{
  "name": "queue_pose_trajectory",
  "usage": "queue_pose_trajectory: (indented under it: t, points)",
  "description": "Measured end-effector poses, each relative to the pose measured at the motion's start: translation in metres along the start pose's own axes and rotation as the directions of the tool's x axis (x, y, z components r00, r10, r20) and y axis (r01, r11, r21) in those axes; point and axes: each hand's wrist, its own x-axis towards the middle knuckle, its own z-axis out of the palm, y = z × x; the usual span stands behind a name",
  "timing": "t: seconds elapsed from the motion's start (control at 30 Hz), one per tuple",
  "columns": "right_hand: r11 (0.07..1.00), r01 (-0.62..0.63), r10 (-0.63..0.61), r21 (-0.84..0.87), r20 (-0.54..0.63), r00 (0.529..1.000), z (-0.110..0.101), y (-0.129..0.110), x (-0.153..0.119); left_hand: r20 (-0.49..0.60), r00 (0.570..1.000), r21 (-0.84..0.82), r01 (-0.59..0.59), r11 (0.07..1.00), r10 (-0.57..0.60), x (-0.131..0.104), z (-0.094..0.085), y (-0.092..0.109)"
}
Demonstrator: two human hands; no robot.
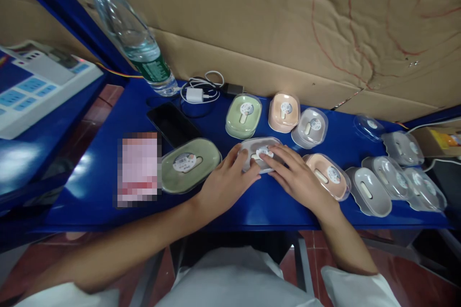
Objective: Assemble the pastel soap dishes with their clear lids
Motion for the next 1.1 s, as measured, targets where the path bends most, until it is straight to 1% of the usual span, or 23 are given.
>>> queue_pose_trajectory:
  t: [0.2, 0.3, 0.43, 0.53, 0.6, 0.67, 0.7, 0.77, 0.8, 0.83, 0.87, 0.9, 0.97, 1.0, 1.03, 1.07, 1.1]
  points:
    - [0.998, -0.039, 0.039, -0.043, -0.019, 0.999, 0.005, -0.001, 0.0, -0.01, 1.0, -0.042, 0.006, 0.999, -0.006, 0.002, 0.005, -0.002]
    - [0.989, -0.104, 0.1, -0.101, -0.038, 0.994, 0.006, -0.001, 0.001, -0.001, 1.0, -0.107, 0.019, 0.994, -0.02, 0.003, 0.01, -0.003]
    - [0.962, -0.19, 0.183, -0.197, -0.052, 0.982, 0.005, 0.0, 0.004, 0.055, 0.998, -0.225, 0.01, 0.974, 0.003, 0.004, 0.015, -0.002]
    - [0.926, -0.273, 0.264, -0.262, -0.068, 0.962, 0.006, 0.0, 0.006, 0.057, 0.998, -0.278, -0.009, 0.96, 0.026, 0.002, 0.015, 0.001]
    - [0.917, -0.298, 0.292, -0.266, -0.066, 0.954, 0.005, -0.001, 0.006, 0.042, 0.998, -0.296, -0.037, 0.954, 0.051, 0.001, 0.012, 0.003]
    - [0.934, -0.271, 0.275, -0.234, -0.019, 0.961, -0.004, -0.001, 0.003, 0.021, 0.997, -0.293, -0.065, 0.954, 0.075, 0.0, 0.01, 0.004]
    - [0.942, -0.257, 0.264, -0.216, 0.003, 0.965, -0.013, 0.001, 0.0, 0.009, 0.997, -0.284, -0.075, 0.956, 0.081, 0.0, 0.009, 0.004]
    - [0.941, -0.269, 0.275, -0.204, 0.003, 0.961, -0.037, 0.011, -0.011, -0.008, 0.996, -0.27, -0.088, 0.959, 0.089, 0.001, 0.007, 0.004]
    - [0.928, -0.305, 0.307, -0.215, -0.024, 0.952, -0.052, 0.02, -0.02, -0.013, 0.996, -0.268, -0.092, 0.959, 0.092, 0.001, 0.007, 0.003]
    - [0.903, -0.357, 0.351, -0.238, -0.067, 0.934, -0.067, 0.03, -0.031, -0.016, 0.995, -0.269, -0.097, 0.958, 0.096, 0.001, 0.007, 0.003]
    - [0.865, -0.423, 0.41, -0.269, -0.108, 0.906, -0.082, 0.042, -0.045, -0.016, 0.995, -0.273, -0.104, 0.956, 0.103, 0.002, 0.007, 0.002]
    - [0.806, -0.5, 0.481, -0.316, -0.141, 0.865, -0.095, 0.054, -0.06, -0.013, 0.994, -0.278, -0.11, 0.954, 0.111, 0.002, 0.008, 0.002]
    - [0.636, -0.635, 0.627, -0.438, -0.186, 0.756, -0.112, 0.075, -0.093, -0.012, 0.992, -0.291, -0.124, 0.949, 0.126, 0.001, 0.009, 0.002]
    - [0.566, -0.673, 0.679, -0.475, -0.193, 0.708, -0.114, 0.083, -0.109, -0.014, 0.991, -0.299, -0.133, 0.945, 0.135, 0.0, 0.009, 0.002]
    - [0.525, -0.695, 0.713, -0.492, -0.192, 0.675, -0.112, 0.088, -0.123, -0.015, 0.989, -0.308, -0.142, 0.941, 0.144, 0.0, 0.01, 0.003]
    - [0.517, -0.706, 0.728, -0.484, -0.185, 0.66, -0.106, 0.091, -0.136, -0.014, 0.988, -0.317, -0.15, 0.937, 0.153, -0.001, 0.011, 0.003]
    - [0.541, -0.711, 0.726, -0.449, -0.177, 0.664, -0.097, 0.091, -0.146, -0.01, 0.987, -0.325, -0.155, 0.933, 0.161, -0.001, 0.012, 0.004]
